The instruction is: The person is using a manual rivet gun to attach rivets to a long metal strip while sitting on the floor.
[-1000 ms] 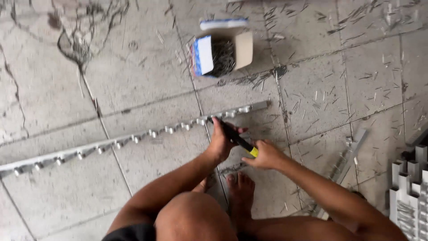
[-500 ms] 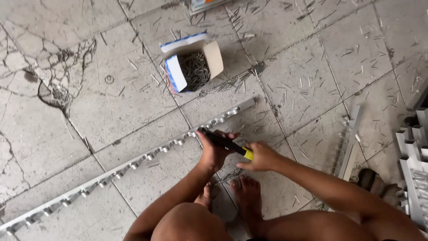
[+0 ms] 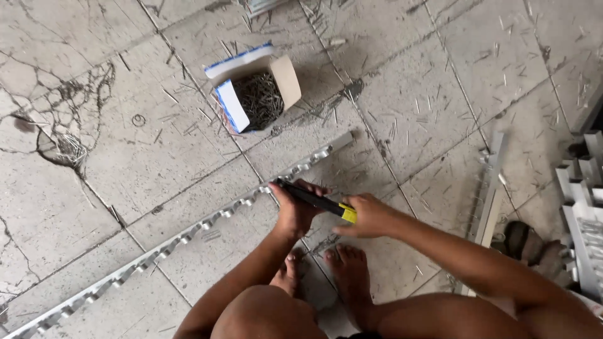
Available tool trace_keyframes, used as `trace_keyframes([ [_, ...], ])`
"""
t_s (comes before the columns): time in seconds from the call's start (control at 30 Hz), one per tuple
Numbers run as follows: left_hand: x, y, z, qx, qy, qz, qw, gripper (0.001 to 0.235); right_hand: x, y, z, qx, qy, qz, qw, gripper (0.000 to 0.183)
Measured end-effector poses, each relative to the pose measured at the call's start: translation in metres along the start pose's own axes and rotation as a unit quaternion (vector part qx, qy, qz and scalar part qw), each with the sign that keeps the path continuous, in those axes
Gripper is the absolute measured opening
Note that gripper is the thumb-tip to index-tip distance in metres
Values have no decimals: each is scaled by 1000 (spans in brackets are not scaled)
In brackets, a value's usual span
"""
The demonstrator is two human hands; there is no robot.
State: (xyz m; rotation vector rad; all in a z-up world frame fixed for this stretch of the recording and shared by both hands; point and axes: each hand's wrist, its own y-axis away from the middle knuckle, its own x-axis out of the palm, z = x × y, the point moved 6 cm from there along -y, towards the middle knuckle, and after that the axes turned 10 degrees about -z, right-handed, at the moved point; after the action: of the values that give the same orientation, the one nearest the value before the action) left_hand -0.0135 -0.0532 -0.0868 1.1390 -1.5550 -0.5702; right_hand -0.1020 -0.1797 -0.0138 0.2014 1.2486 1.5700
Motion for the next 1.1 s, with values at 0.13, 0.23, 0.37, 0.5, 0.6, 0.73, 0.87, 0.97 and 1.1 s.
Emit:
trace_keyframes([
  [0.13,-5,2,8,-12,1,-6,1000,97,37,-38,-36,11,84,-87,993,57],
  [0.23,-4,-9,7,-18,-7,-11,1000,95,33,-54,-49,-7,93,-120,988,44],
  [0.37,-16,-20,23,13,-47,35,998,103,-7,3,2,-69,121,0,990,43],
  [0.5,4,-7,0,-7,-22,27,999,94,-14,16,3,-22,13,14,1000,50],
  [0.6,-8,-13,14,8,-52,31,998,99,14,-14,-18,-35,-44,-83,995,57],
  [0.73,-1,-9,11,30,-71,31,997,96,39,-56,-56,-85,33,-193,977,36],
  [0.87,14,4,7,63,-80,44,994,88,31,-49,-42,-103,-12,-224,969,31],
  [0.97,15,6,0,161,-201,70,964,49,13,-16,-24,-98,-6,-146,984,30],
  [1.1,19,20,-52,377,-320,189,848,54,-59,64,8,19,129,76,989,32],
])
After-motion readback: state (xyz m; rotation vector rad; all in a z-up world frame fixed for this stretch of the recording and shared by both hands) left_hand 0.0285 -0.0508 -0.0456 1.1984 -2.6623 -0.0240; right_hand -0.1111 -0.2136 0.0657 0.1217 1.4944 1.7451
